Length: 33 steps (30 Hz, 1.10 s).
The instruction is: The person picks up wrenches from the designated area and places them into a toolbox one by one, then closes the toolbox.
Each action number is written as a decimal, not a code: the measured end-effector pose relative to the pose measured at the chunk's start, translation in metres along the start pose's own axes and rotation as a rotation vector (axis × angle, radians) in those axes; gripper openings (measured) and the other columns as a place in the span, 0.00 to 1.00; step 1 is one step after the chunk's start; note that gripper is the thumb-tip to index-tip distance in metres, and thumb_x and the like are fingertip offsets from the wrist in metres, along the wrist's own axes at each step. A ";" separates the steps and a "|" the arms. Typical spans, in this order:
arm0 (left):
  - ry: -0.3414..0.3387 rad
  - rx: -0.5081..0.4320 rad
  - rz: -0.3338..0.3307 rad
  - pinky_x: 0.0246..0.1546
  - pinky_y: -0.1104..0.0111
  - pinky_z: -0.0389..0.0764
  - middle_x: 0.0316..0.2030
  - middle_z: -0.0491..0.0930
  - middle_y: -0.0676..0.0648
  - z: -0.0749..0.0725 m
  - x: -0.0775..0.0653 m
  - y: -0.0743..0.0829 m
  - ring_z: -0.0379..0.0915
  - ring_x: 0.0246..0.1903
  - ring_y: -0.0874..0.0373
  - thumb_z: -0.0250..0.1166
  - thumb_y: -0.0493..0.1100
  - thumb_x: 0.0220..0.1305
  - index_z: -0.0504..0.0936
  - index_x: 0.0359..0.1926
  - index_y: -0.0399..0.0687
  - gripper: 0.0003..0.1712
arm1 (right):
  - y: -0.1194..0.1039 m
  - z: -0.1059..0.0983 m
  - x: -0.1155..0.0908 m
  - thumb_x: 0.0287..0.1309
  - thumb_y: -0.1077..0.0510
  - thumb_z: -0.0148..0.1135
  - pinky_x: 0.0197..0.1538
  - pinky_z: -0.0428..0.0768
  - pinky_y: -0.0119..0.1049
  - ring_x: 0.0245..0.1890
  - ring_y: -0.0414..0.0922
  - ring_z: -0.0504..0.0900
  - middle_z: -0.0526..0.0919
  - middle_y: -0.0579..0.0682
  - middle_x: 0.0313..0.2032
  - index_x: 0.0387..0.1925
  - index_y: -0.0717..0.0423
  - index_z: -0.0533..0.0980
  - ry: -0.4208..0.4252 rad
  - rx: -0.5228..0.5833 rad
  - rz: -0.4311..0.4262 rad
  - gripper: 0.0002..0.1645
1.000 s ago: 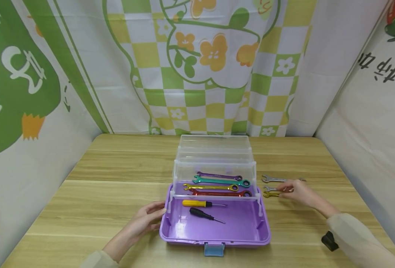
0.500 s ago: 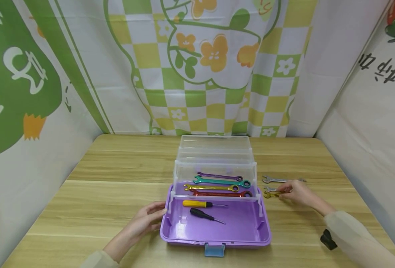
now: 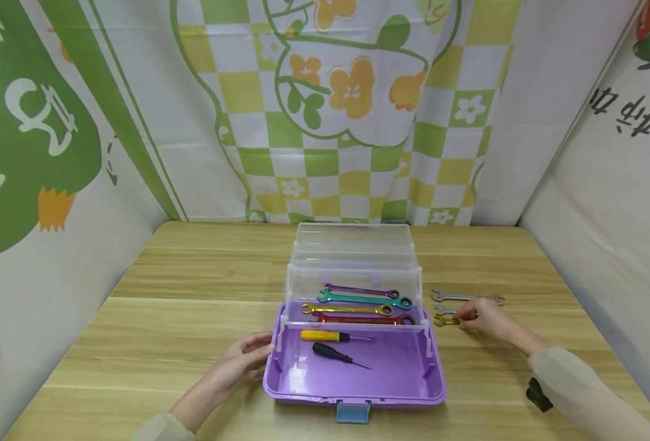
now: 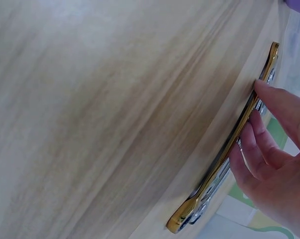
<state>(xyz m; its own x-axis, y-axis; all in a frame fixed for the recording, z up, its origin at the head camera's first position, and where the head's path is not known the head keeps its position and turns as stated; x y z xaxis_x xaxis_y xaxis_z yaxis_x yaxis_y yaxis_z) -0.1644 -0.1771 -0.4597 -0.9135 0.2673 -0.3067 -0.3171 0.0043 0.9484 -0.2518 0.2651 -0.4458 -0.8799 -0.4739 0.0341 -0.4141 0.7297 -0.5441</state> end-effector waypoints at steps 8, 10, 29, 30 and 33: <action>-0.004 0.003 0.007 0.49 0.59 0.74 0.57 0.60 0.30 0.000 -0.001 0.001 0.69 0.48 0.53 0.57 0.44 0.58 0.53 0.60 0.26 0.36 | 0.002 0.001 0.000 0.40 0.68 0.65 0.26 0.73 0.26 0.25 0.35 0.72 0.81 0.51 0.26 0.27 0.64 0.80 0.042 -0.039 -0.006 0.07; -0.003 0.004 0.004 0.49 0.59 0.74 0.57 0.60 0.30 0.000 -0.001 0.000 0.69 0.48 0.52 0.57 0.43 0.58 0.54 0.60 0.26 0.36 | 0.002 0.001 0.000 0.40 0.68 0.64 0.26 0.72 0.26 0.25 0.34 0.71 0.80 0.51 0.26 0.27 0.64 0.80 0.038 -0.037 -0.012 0.06; -0.013 -0.004 0.002 0.49 0.58 0.74 0.57 0.59 0.30 0.000 -0.001 0.000 0.69 0.48 0.52 0.57 0.43 0.58 0.53 0.60 0.26 0.36 | 0.001 0.005 0.002 0.44 0.71 0.61 0.26 0.73 0.27 0.25 0.34 0.70 0.77 0.51 0.24 0.28 0.65 0.77 -0.035 0.028 -0.096 0.05; -0.012 -0.005 0.002 0.49 0.58 0.74 0.57 0.59 0.30 0.000 -0.001 0.001 0.69 0.48 0.52 0.57 0.43 0.58 0.53 0.60 0.26 0.36 | 0.001 0.005 0.002 0.44 0.71 0.61 0.26 0.73 0.27 0.25 0.34 0.70 0.77 0.50 0.24 0.28 0.65 0.77 -0.031 0.030 -0.098 0.05; -0.011 -0.006 0.003 0.49 0.59 0.74 0.57 0.59 0.30 0.000 -0.001 0.001 0.69 0.48 0.53 0.57 0.43 0.58 0.53 0.60 0.26 0.37 | 0.001 0.004 0.002 0.43 0.72 0.61 0.26 0.73 0.27 0.25 0.33 0.70 0.77 0.52 0.23 0.27 0.65 0.77 -0.024 0.043 -0.102 0.05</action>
Point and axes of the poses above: each hand's wrist, its own x-axis towards the middle knuckle, its own z-axis out of the palm, y = z × x, the point moved 5 cm from there along x, towards the middle knuckle
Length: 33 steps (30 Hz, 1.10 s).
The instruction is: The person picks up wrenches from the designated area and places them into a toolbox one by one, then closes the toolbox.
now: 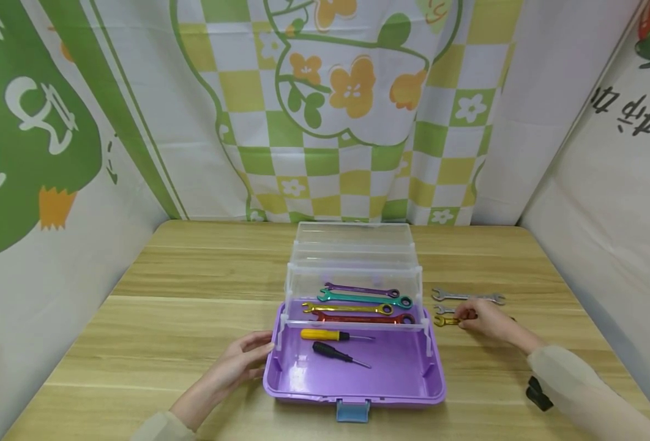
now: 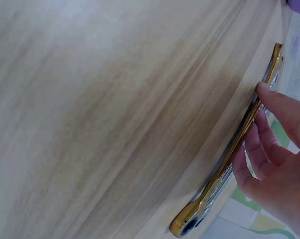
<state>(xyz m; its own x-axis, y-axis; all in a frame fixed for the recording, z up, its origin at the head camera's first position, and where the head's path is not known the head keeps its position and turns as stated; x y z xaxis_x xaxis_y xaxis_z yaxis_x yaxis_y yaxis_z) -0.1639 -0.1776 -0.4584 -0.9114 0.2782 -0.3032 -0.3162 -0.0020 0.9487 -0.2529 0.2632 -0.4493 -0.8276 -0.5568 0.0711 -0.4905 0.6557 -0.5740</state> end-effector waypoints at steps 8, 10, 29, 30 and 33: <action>0.001 0.003 -0.005 0.49 0.58 0.74 0.58 0.57 0.29 0.001 0.001 -0.001 0.68 0.49 0.51 0.57 0.44 0.58 0.53 0.60 0.26 0.37 | -0.002 -0.002 -0.002 0.41 0.72 0.63 0.26 0.75 0.27 0.24 0.34 0.72 0.78 0.51 0.22 0.24 0.63 0.76 0.034 0.034 0.024 0.05; 0.003 0.002 -0.005 0.49 0.58 0.74 0.58 0.58 0.29 0.001 0.001 -0.001 0.68 0.49 0.51 0.57 0.44 0.58 0.52 0.60 0.26 0.37 | -0.002 -0.002 -0.003 0.41 0.71 0.63 0.27 0.76 0.27 0.24 0.35 0.73 0.78 0.51 0.23 0.24 0.62 0.76 0.037 0.047 0.048 0.05; 0.017 0.000 -0.009 0.48 0.58 0.74 0.57 0.60 0.30 0.000 0.001 -0.003 0.70 0.46 0.53 0.58 0.44 0.57 0.53 0.60 0.26 0.37 | -0.011 -0.022 0.002 0.41 0.68 0.65 0.28 0.77 0.28 0.25 0.37 0.76 0.81 0.52 0.24 0.26 0.64 0.78 0.044 0.120 0.079 0.05; 0.017 0.000 -0.007 0.48 0.58 0.74 0.57 0.59 0.30 0.000 0.001 -0.002 0.70 0.46 0.53 0.58 0.44 0.57 0.53 0.60 0.26 0.37 | -0.014 -0.025 0.003 0.41 0.69 0.65 0.29 0.78 0.28 0.25 0.37 0.76 0.81 0.52 0.24 0.26 0.64 0.78 0.046 0.108 0.065 0.05; 0.022 0.002 -0.004 0.49 0.58 0.74 0.58 0.58 0.29 0.000 0.001 -0.001 0.69 0.48 0.51 0.58 0.44 0.58 0.53 0.60 0.26 0.37 | -0.022 -0.035 0.008 0.42 0.70 0.63 0.29 0.79 0.28 0.26 0.36 0.77 0.81 0.53 0.25 0.27 0.66 0.78 0.041 0.098 0.031 0.05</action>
Point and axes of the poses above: each hand's wrist, its own x-axis towards the middle knuckle, its own z-axis out of the palm, y = z × x, the point moved 5 cm from there along x, towards the middle knuckle
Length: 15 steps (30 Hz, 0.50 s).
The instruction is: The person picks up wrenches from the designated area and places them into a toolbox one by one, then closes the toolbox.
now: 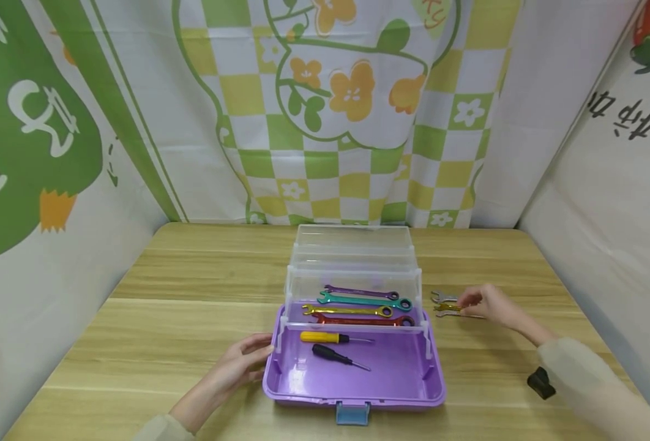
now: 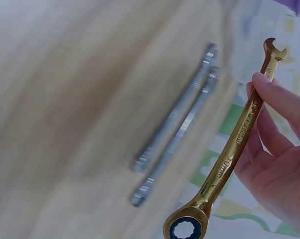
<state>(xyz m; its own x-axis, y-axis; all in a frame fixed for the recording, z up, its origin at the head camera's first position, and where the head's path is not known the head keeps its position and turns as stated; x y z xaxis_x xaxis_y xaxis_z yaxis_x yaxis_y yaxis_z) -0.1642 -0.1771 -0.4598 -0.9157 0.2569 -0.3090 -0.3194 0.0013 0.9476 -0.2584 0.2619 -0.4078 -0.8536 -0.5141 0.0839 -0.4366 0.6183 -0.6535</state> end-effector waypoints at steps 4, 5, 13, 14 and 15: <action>0.007 0.002 0.000 0.48 0.59 0.75 0.58 0.57 0.29 0.000 0.000 0.001 0.69 0.49 0.50 0.58 0.44 0.58 0.53 0.60 0.26 0.37 | -0.012 -0.011 0.006 0.44 0.70 0.61 0.31 0.80 0.28 0.27 0.36 0.77 0.81 0.57 0.27 0.28 0.67 0.78 -0.020 0.004 -0.009 0.05; 0.009 0.002 -0.001 0.48 0.59 0.75 0.58 0.57 0.29 0.000 0.000 0.001 0.69 0.49 0.50 0.58 0.44 0.58 0.53 0.60 0.26 0.37 | -0.014 -0.013 0.008 0.45 0.70 0.62 0.31 0.80 0.28 0.27 0.35 0.77 0.81 0.56 0.27 0.29 0.67 0.78 -0.020 -0.002 -0.005 0.05; 0.007 0.001 0.002 0.48 0.58 0.75 0.58 0.57 0.29 0.000 0.000 0.000 0.69 0.49 0.51 0.58 0.44 0.58 0.54 0.60 0.26 0.37 | -0.035 -0.033 0.022 0.47 0.69 0.60 0.30 0.80 0.30 0.28 0.41 0.78 0.81 0.58 0.28 0.31 0.69 0.77 -0.022 -0.035 0.041 0.06; 0.005 0.001 0.002 0.48 0.58 0.75 0.58 0.57 0.29 0.000 0.000 0.000 0.69 0.48 0.51 0.58 0.44 0.58 0.54 0.60 0.26 0.37 | -0.037 -0.035 0.024 0.47 0.69 0.60 0.31 0.80 0.30 0.28 0.41 0.79 0.81 0.58 0.29 0.31 0.69 0.77 -0.022 -0.037 0.046 0.06; 0.003 0.000 0.003 0.48 0.58 0.75 0.58 0.58 0.29 0.000 0.000 0.000 0.69 0.48 0.51 0.58 0.44 0.58 0.54 0.60 0.26 0.37 | -0.040 -0.036 0.027 0.47 0.69 0.60 0.31 0.80 0.30 0.28 0.41 0.78 0.81 0.58 0.28 0.30 0.69 0.77 -0.017 -0.039 0.041 0.06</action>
Point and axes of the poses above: each hand's wrist, its own x-axis towards the middle knuckle, its own z-axis out of the palm, y = z × x, the point moved 5 cm from there along x, towards the middle knuckle
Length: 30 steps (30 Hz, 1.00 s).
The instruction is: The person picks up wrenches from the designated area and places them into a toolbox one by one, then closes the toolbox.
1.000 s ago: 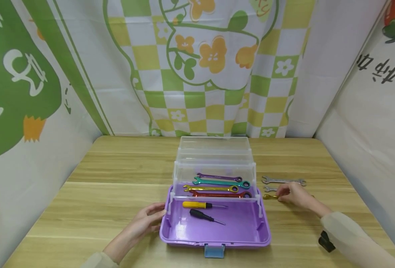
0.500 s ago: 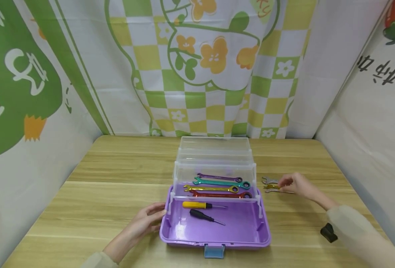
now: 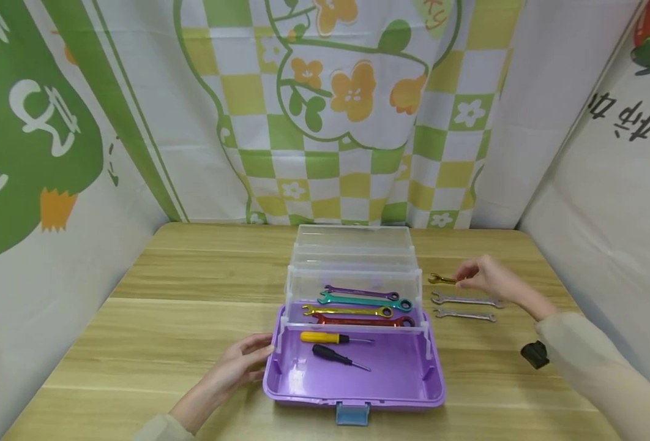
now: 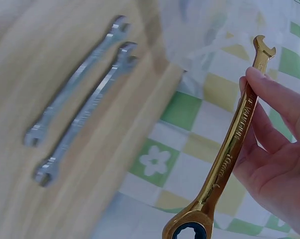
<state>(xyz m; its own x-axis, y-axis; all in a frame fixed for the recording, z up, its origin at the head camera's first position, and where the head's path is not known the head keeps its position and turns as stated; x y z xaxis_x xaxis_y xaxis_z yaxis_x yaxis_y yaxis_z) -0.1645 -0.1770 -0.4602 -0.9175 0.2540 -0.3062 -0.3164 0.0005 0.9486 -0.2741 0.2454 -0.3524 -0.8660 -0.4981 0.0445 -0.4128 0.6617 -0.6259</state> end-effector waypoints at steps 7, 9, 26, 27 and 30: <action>-0.002 0.000 0.003 0.48 0.58 0.74 0.58 0.59 0.30 0.000 0.000 0.000 0.70 0.46 0.52 0.58 0.44 0.58 0.54 0.60 0.26 0.36 | -0.015 -0.009 0.012 0.49 0.66 0.61 0.30 0.79 0.29 0.28 0.44 0.79 0.82 0.57 0.29 0.32 0.68 0.78 0.012 -0.016 0.004 0.08; -0.003 0.002 0.004 0.48 0.58 0.74 0.58 0.59 0.30 0.000 -0.001 0.000 0.70 0.47 0.52 0.58 0.44 0.58 0.54 0.60 0.26 0.36 | -0.019 -0.010 0.015 0.49 0.65 0.61 0.30 0.79 0.29 0.29 0.44 0.79 0.82 0.56 0.29 0.33 0.68 0.78 0.009 -0.020 0.015 0.09; 0.005 0.004 0.000 0.48 0.58 0.75 0.57 0.60 0.30 0.000 -0.001 0.000 0.70 0.47 0.52 0.58 0.44 0.58 0.54 0.60 0.27 0.36 | -0.046 -0.009 0.052 0.48 0.63 0.63 0.33 0.80 0.38 0.30 0.46 0.79 0.83 0.55 0.29 0.32 0.64 0.79 0.010 -0.097 -0.041 0.08; 0.004 0.003 -0.001 0.48 0.58 0.75 0.57 0.60 0.30 0.000 -0.001 0.000 0.69 0.47 0.52 0.58 0.44 0.58 0.54 0.60 0.27 0.36 | -0.048 -0.008 0.054 0.48 0.63 0.63 0.34 0.80 0.38 0.30 0.46 0.79 0.83 0.55 0.30 0.32 0.64 0.79 0.006 -0.099 -0.043 0.08; 0.003 0.001 -0.003 0.48 0.59 0.75 0.57 0.60 0.30 0.000 -0.001 0.000 0.69 0.47 0.52 0.58 0.44 0.58 0.54 0.60 0.27 0.36 | -0.053 -0.004 0.061 0.48 0.63 0.63 0.34 0.80 0.38 0.31 0.46 0.79 0.83 0.56 0.30 0.32 0.63 0.80 -0.011 -0.100 -0.043 0.08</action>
<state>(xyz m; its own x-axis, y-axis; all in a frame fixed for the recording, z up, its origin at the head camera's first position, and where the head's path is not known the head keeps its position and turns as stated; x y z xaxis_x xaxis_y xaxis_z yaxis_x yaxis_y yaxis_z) -0.1635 -0.1770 -0.4594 -0.9171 0.2513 -0.3094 -0.3190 0.0026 0.9477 -0.3060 0.1826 -0.3134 -0.8438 -0.5332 0.0608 -0.4762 0.6916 -0.5430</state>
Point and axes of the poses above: each hand's wrist, its own x-axis towards the middle knuckle, its own z-axis out of the palm, y = z × x, the point moved 5 cm from there along x, towards the middle knuckle
